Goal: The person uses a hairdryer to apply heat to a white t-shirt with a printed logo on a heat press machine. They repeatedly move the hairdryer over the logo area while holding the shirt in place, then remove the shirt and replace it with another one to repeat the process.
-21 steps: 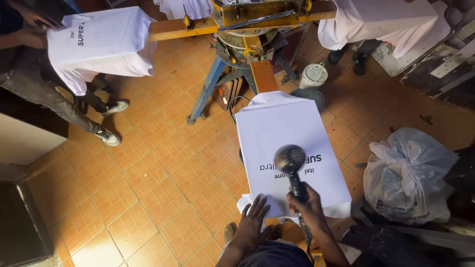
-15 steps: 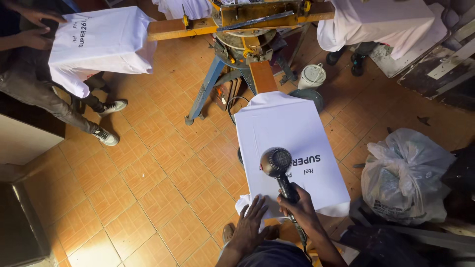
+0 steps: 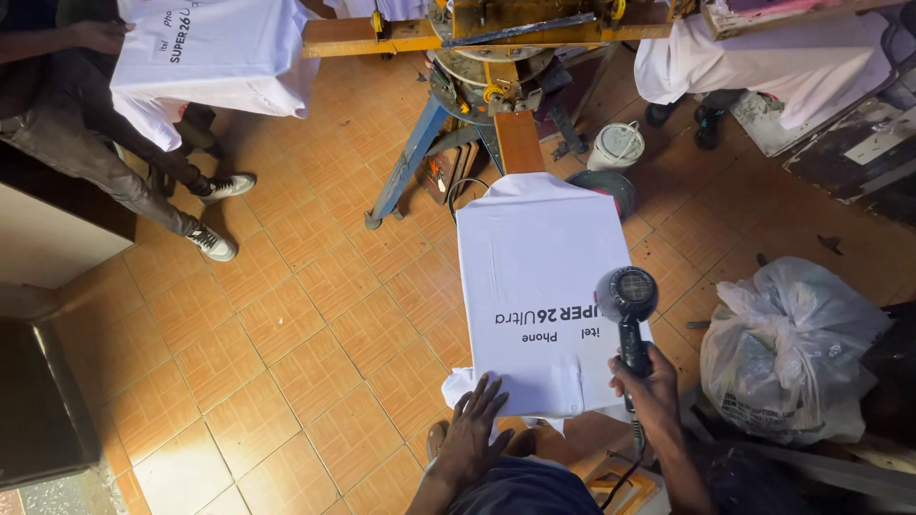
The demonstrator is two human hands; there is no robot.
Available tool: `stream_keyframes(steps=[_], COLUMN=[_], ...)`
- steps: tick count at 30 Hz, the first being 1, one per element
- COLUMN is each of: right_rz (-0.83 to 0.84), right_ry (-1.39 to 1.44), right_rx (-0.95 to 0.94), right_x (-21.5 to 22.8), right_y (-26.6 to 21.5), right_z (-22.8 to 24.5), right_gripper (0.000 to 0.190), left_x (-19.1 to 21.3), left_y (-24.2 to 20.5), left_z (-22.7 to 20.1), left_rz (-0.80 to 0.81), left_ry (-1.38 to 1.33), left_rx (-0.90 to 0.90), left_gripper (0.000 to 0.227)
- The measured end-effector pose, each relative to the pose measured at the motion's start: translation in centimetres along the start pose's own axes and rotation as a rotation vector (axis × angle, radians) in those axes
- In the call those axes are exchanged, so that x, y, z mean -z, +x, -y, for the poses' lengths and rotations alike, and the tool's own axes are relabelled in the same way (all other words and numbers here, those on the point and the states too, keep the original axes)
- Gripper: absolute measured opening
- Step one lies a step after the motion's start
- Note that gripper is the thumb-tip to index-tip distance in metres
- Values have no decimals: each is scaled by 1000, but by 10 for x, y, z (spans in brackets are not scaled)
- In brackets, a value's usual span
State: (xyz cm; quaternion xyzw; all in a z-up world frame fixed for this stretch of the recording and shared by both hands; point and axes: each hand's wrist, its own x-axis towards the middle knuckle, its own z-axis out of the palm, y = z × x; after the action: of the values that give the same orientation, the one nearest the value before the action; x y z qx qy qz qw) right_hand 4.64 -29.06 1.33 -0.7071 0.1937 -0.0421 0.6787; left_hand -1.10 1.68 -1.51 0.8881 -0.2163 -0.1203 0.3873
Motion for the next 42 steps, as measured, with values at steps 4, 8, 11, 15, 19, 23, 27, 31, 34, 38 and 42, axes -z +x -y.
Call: stream_keyframes(steps=[4, 8, 11, 15, 19, 23, 27, 31, 34, 38, 42], right_rz=[69, 250, 353, 384, 371, 208, 54, -6, 1, 155, 318], right_ry=[121, 230, 238, 184, 177, 68, -10, -31, -2, 128, 174], right_rx=[-139, -159, -148, -167, -179, -141, -37, -32, -72, -122, -179], right_x=[-29, -67, -91, -104, -76, -39, -12, -8, -20, -48, -85], right_y=[-14, -25, -34, -41, -32, -20, -16, -12, -20, -32, -41], right_z=[-3, -7, 6, 20, 2, -4, 8, 7, 4, -3, 9], right_gripper=[29, 31, 30, 24, 32, 33, 21, 17, 19, 24, 31], left_x=[-8, -8, 1, 9, 2, 4, 3, 13, 13, 16, 18], left_y=[1, 2, 1, -1, -5, -8, -9, -6, -8, -15, -16], left_z=[5, 8, 4, 1, 10, 8, 9, 4, 9, 6, 2], left_rz=[0, 11, 48, 47, -35, -60, -114, -133, -137, -116, -104], left_ry=[17, 20, 33, 26, 34, 12, -8, -29, -11, -4, 6], left_rx=[-2, -18, -4, 5, -41, -8, 8, 9, 25, 65, 100], left_gripper=[55, 56, 57, 53, 50, 47, 44, 41, 43, 45, 45])
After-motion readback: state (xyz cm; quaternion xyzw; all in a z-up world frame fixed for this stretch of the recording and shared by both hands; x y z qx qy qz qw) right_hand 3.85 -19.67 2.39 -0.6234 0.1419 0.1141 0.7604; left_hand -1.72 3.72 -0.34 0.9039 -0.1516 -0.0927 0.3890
